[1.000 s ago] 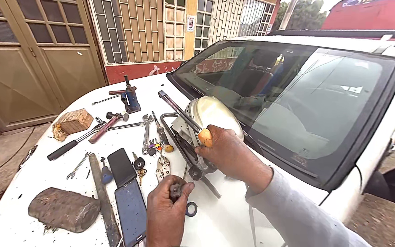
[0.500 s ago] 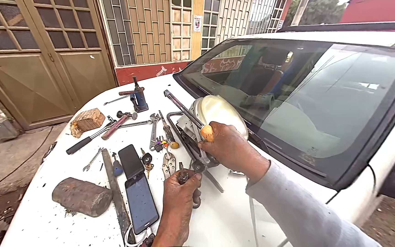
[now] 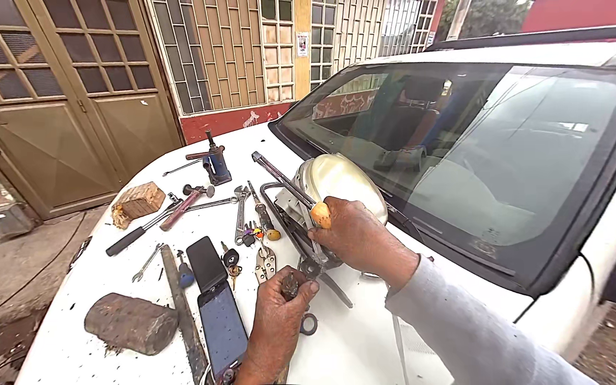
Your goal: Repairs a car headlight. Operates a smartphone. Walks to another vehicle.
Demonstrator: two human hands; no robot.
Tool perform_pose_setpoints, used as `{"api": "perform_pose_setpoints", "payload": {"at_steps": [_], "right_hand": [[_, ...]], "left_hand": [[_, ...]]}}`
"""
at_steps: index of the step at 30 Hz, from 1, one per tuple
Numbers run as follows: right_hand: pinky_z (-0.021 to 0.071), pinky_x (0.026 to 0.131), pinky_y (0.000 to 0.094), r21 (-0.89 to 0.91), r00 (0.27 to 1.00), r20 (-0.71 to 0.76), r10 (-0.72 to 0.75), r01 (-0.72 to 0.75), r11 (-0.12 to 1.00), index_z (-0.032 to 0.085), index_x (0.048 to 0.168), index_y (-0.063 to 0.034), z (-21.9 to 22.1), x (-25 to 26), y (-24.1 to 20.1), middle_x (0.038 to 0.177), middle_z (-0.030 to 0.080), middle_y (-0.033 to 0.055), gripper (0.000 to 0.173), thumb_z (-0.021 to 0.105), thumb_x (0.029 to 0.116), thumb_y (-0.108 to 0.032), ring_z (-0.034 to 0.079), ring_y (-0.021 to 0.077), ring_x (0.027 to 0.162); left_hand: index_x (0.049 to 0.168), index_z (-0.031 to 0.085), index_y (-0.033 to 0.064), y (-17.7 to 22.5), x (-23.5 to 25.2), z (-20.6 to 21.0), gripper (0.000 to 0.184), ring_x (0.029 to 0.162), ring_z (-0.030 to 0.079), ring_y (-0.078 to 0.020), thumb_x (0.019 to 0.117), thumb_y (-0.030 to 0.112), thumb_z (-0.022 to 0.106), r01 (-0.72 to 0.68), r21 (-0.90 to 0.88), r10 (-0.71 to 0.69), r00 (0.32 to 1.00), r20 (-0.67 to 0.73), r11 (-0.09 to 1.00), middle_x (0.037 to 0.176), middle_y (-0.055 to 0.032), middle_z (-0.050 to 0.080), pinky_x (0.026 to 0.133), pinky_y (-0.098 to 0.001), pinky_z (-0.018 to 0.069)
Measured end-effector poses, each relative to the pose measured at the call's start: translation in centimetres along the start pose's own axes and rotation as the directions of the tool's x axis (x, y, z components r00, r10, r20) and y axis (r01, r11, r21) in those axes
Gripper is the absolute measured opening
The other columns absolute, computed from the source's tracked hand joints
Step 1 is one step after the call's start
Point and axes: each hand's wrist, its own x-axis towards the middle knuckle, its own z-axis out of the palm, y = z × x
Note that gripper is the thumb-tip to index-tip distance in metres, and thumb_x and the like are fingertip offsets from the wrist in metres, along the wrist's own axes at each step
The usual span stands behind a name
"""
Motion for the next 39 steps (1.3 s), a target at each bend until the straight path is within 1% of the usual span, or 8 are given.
{"api": "perform_pose_setpoints", "payload": {"at_steps": [13, 20, 24, 27, 30, 32, 36, 39], "right_hand": [[0.0558, 0.061, 0.0409, -0.004, 1.000, 0.018, 0.009, -0.009, 1.000, 0.062, 0.097, -0.0165, 0.0, 0.1, 0.0, 0.075, 0.064, 0.0015, 0.030, 0.079, 0.0877, -0.039, 0.065, 0.0172, 0.067], [0.0552, 0.059, 0.0438, -0.018, 1.000, -0.006, 0.025, -0.025, 1.000, 0.063, 0.096, -0.0168, -0.1, -0.4, -0.4, 0.074, 0.064, 0.0023, 0.030, 0.080, 0.0862, -0.040, 0.066, 0.0193, 0.068], [0.0542, 0.056, 0.0449, -0.033, 1.000, -0.012, 0.021, -0.021, 0.999, 0.063, 0.096, -0.0160, -0.1, -0.7, -0.5, 0.074, 0.064, 0.0032, 0.027, 0.078, 0.0874, -0.037, 0.065, 0.0211, 0.066], [0.0538, 0.055, 0.0454, -0.036, 1.000, -0.026, 0.016, -0.017, 0.999, 0.063, 0.096, -0.0155, -0.1, -1.0, -0.6, 0.073, 0.064, 0.0038, 0.026, 0.077, 0.0882, -0.036, 0.066, 0.0224, 0.065], [0.0529, 0.054, 0.0473, -0.031, 0.999, -0.046, 0.006, -0.008, 0.999, 0.064, 0.093, -0.0151, -0.1, -1.2, -0.5, 0.073, 0.064, 0.0053, 0.025, 0.077, 0.0869, -0.035, 0.066, 0.0242, 0.065], [0.0534, 0.056, 0.0482, -0.041, 1.000, -0.012, 0.004, -0.004, 0.999, 0.063, 0.095, -0.0158, -0.2, -0.9, -0.4, 0.076, 0.064, 0.0053, 0.025, 0.075, 0.0870, -0.036, 0.067, 0.0245, 0.069], [0.0542, 0.058, 0.0485, -0.032, 1.000, 0.019, -0.008, 0.009, 0.999, 0.062, 0.095, -0.0159, -0.3, -0.6, -0.1, 0.077, 0.065, 0.0052, 0.025, 0.074, 0.0877, -0.036, 0.067, 0.0250, 0.072], [0.0539, 0.058, 0.0491, -0.028, 1.000, 0.015, -0.015, 0.016, 0.999, 0.062, 0.095, -0.0157, -0.3, -0.5, 0.2, 0.077, 0.064, 0.0053, 0.026, 0.075, 0.0876, -0.037, 0.067, 0.0255, 0.072]], "left_hand": [[0.086, 0.069, 0.0024, -0.9, 0.6, -0.1, 0.020, 0.053, 0.056, -0.0157, 0.0908, 0.019, 0.080, -0.104, 0.027, 0.104, 0.995, 0.002, 0.994, 0.071, -0.0081, 0.062, 0.048, -0.0285, 0.0499], [0.088, 0.069, -0.0031, 0.3, -0.1, 0.5, 0.023, 0.051, 0.057, -0.0170, 0.0889, 0.016, 0.081, 0.062, -0.066, -0.066, 0.996, -0.060, 0.996, 0.068, -0.0135, 0.063, 0.046, -0.0288, 0.0499], [0.086, 0.071, 0.0013, 2.3, -1.4, -1.0, 0.023, 0.045, 0.050, -0.0133, 0.0819, 0.018, 0.086, 0.177, 0.109, -0.167, 0.982, -0.094, 0.978, 0.064, -0.0089, 0.061, 0.040, -0.0272, 0.0420], [0.095, 0.069, 0.0031, 4.1, -2.8, -2.1, 0.031, 0.048, 0.049, -0.0127, 0.0813, 0.025, 0.087, 0.198, 0.239, -0.182, 0.979, -0.089, 0.951, 0.068, -0.0062, 0.061, 0.042, -0.0262, 0.0394], [0.115, 0.062, 0.0080, 5.9, -3.5, -2.9, 0.055, 0.054, 0.051, -0.0138, 0.0927, 0.058, 0.067, 0.143, 0.486, -0.166, 0.986, 0.005, 0.862, 0.073, -0.0018, 0.058, 0.047, -0.0294, 0.0459], [0.119, 0.059, 0.0093, 6.7, -3.5, -3.2, 0.059, 0.058, 0.053, -0.0150, 0.0995, 0.064, 0.050, 0.116, 0.616, -0.184, 0.982, 0.048, 0.779, 0.075, -0.0008, 0.055, 0.053, -0.0330, 0.0490], [0.098, 0.067, 0.0150, 8.3, -2.5, -3.2, 0.048, 0.061, 0.055, -0.0137, 0.0954, 0.063, 0.060, 0.088, 0.757, -0.196, 0.979, 0.054, 0.648, 0.071, 0.0024, 0.057, 0.058, -0.0343, 0.0501], [0.101, 0.071, 0.0164, 8.9, -1.5, -4.4, 0.044, 0.069, 0.060, -0.0145, 0.0974, 0.058, 0.058, 0.113, 0.860, -0.182, 0.983, -0.024, 0.497, 0.076, 0.0021, 0.062, 0.067, -0.0399, 0.0539]]}}
